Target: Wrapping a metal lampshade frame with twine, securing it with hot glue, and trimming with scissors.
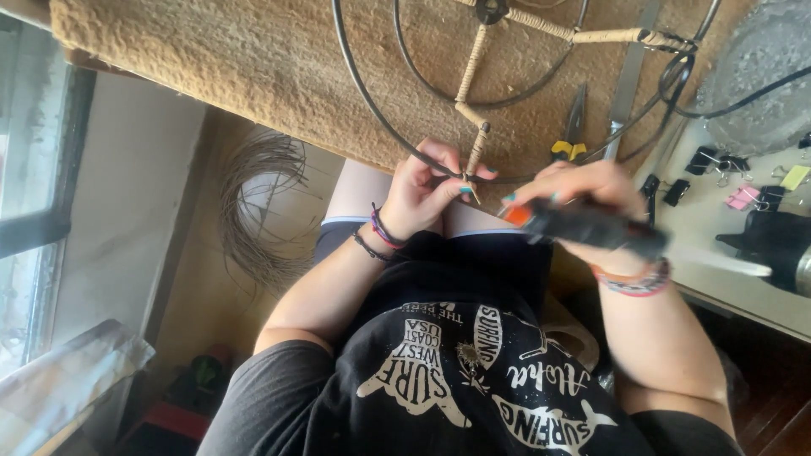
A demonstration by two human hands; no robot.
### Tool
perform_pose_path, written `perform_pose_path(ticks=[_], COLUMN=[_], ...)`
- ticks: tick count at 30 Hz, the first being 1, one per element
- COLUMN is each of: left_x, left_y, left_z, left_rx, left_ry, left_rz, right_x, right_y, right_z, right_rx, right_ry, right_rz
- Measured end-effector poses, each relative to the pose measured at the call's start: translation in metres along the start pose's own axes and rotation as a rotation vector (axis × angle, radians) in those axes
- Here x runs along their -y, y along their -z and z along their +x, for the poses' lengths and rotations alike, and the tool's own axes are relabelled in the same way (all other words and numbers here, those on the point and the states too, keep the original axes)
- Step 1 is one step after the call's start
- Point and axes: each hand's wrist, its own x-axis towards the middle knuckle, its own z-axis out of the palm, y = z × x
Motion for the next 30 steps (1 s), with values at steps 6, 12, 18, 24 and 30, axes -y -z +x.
perform_pose_path(ticks=[6,12,18,24,30], left_x=[0.011,0.008,0.006,0.007,0.006], left_y=[0.006,0.009,0.012,0.012,0.012], left_z=[-0.014,-0.011,-0.010,-0.012,-0.011], left_rx=[0.032,0.071,0.071,0.105,0.091], left_ry=[0.175,0.159,0.150,0.149,0.130], left_rz=[-0.185,-0.144,0.012,-0.117,-0.048], right_x=[0.032,0.045,0.041,0.032,0.026], right_y=[0.042,0.044,0.033,0.028,0.026], right_z=[-0.026,-0.017,-0.021,-0.027,-0.024], right_rx=[-0.012,0.071,0.013,-0.098,-0.069], right_ry=[-0.132,-0.253,-0.421,-0.511,-0.448], right_rz=[-0.015,-0.260,-0.177,-0.110,-0.272])
